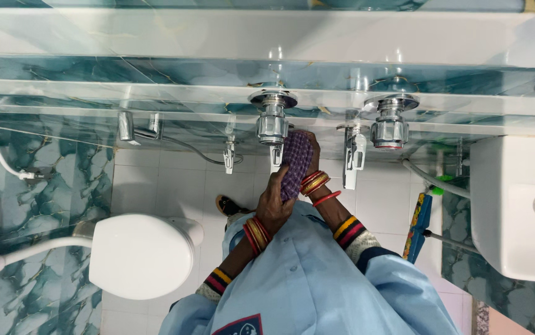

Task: The person wipes down several bathroom sink faucets and fixtures using a cloth, moving between different sets of taps and cleaning various parts of each one.

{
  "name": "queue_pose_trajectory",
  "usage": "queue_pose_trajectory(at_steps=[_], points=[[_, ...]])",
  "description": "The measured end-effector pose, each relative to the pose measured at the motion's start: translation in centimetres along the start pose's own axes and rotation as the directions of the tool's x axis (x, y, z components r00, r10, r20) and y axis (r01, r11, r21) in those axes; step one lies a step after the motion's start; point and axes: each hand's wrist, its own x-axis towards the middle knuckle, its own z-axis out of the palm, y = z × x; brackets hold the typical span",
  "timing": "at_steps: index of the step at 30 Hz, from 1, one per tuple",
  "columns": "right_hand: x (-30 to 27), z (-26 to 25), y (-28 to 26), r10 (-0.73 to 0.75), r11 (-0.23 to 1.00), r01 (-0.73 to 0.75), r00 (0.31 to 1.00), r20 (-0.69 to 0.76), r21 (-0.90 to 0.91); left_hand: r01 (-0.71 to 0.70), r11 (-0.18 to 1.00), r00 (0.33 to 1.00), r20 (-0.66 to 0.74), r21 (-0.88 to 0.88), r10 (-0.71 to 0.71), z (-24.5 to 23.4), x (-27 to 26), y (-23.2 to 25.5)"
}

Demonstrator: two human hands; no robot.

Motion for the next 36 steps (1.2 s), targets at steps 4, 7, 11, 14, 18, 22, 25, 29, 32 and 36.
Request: queue_pose_trajectory(at_steps=[4, 7, 11, 14, 18, 22, 25, 29, 32, 36], points=[[1.0, 0.2, -0.6, 0.107, 0.992, -0.114, 0.986, 0.127, 0.052, 0.091, 0.994, 0.995, -0.026, -0.06, -0.093, -0.3, 0.2, 0.3], [-0.1, 0.0, -0.2, 0.121, 0.993, -0.121, 0.993, -0.014, -0.006, 0.078, 0.996, 0.997, -0.028, -0.032, -0.078, -0.4, -0.3, 0.4], [0.3, 0.8, -1.4, 0.105, 0.981, -0.104, 0.994, -0.005, -0.164, 0.03, 0.998, 0.998, -0.049, -0.054, -0.033, -0.6, -0.2, 0.5], [0.4, 1.8, -1.1, 0.105, 0.975, -0.12, 0.991, -0.086, -0.189, 0.029, 0.998, 0.998, -0.063, -0.05, -0.032, -0.1, 0.3, 0.4], [-1.4, 1.3, 0.0, 0.117, 0.981, -0.133, 0.987, -0.113, -0.14, -0.015, 1.0, 0.997, -0.072, -0.021, 0.013, -0.8, 0.0, 0.5], [-4.6, -1.8, 1.6, 0.018, 0.998, -0.017, 1.0, 0.021, -0.066, -0.025, 0.99, 1.0, 0.01, -0.137, 0.027, -2.7, -1.4, 0.7], [-6.5, -3.4, 1.5, 0.008, 0.92, -0.022, 0.999, -0.038, -0.391, 0.007, 0.982, 0.999, 0.035, -0.187, 0.0, -2.8, -2.3, -0.3], [-9.6, -3.7, 0.2, 0.016, 0.708, 0.017, 0.999, 0.04, -0.706, 0.315, 0.765, 0.944, 0.101, -0.562, -0.315, -2.1, -5.3, -3.6], [-10.9, -0.2, -1.2, 0.058, 0.473, 0.031, 0.996, 0.067, -0.88, 0.28, 0.708, 0.852, -0.173, -0.649, -0.495, -3.5, -7.0, -7.0], [-13.0, 6.8, -2.7, 0.306, 0.137, 0.07, 0.946, 0.11, -0.988, 0.134, 0.137, 0.514, -0.049, -0.981, -0.856, -5.0, -6.5, -9.7]])
